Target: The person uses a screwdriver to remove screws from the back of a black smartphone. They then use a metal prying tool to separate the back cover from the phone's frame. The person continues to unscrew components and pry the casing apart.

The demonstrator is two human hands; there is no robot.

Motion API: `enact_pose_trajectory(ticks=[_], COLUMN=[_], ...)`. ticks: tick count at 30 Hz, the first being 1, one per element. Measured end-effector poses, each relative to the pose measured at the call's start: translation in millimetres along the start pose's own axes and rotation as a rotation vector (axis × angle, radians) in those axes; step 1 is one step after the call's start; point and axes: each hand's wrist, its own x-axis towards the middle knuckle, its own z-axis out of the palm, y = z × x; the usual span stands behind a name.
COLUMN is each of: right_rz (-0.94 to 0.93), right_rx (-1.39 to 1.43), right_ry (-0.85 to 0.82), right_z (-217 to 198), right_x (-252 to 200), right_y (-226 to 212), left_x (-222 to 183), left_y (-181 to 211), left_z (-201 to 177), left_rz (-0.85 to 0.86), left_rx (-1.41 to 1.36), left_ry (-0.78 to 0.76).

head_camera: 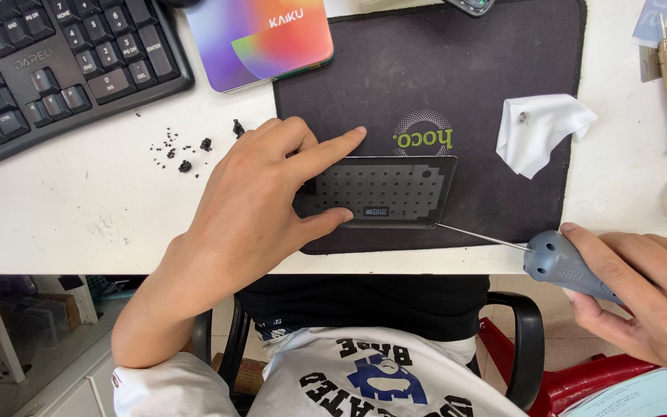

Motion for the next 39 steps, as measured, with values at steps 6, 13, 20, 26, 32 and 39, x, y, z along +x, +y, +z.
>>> enact_pose_trajectory(ticks=[6,13,20,26,32,39], right_rz=[0.006,0.048,0.018,0.04,0.042,0.084], right_rx=[-0.016,0.017,-0.032,-0.012,-0.024,-0.044], right_ry=[-0.041,-0.06,-0.007,-0.025,-0.041,-0.164], right_z=[-5.3,-7.2,-6.8,-2.5,-6.3,-6.9], right_x=[-0.7,3.3,-1.3,-4.1,-1.5,-0.9], right_y=[-3.1,-7.5,-7.8,-8.5,-13.3,-17.4], left_x=[-1.0,-0.9,-0.9,-1.3,-1.7,-1.1], left_y=[0.1,0.1,0.4,1.1,2.4,3.7], left_z=[1.1,1.1,1.5,0.4,0.2,1.3], left_rz=[0.02,0.02,0.023,0.027,0.012,0.007], left_rx=[0.0,0.001,-0.008,-0.012,-0.012,-0.014], left_ry=[0.022,0.019,0.021,0.032,0.027,0.022])
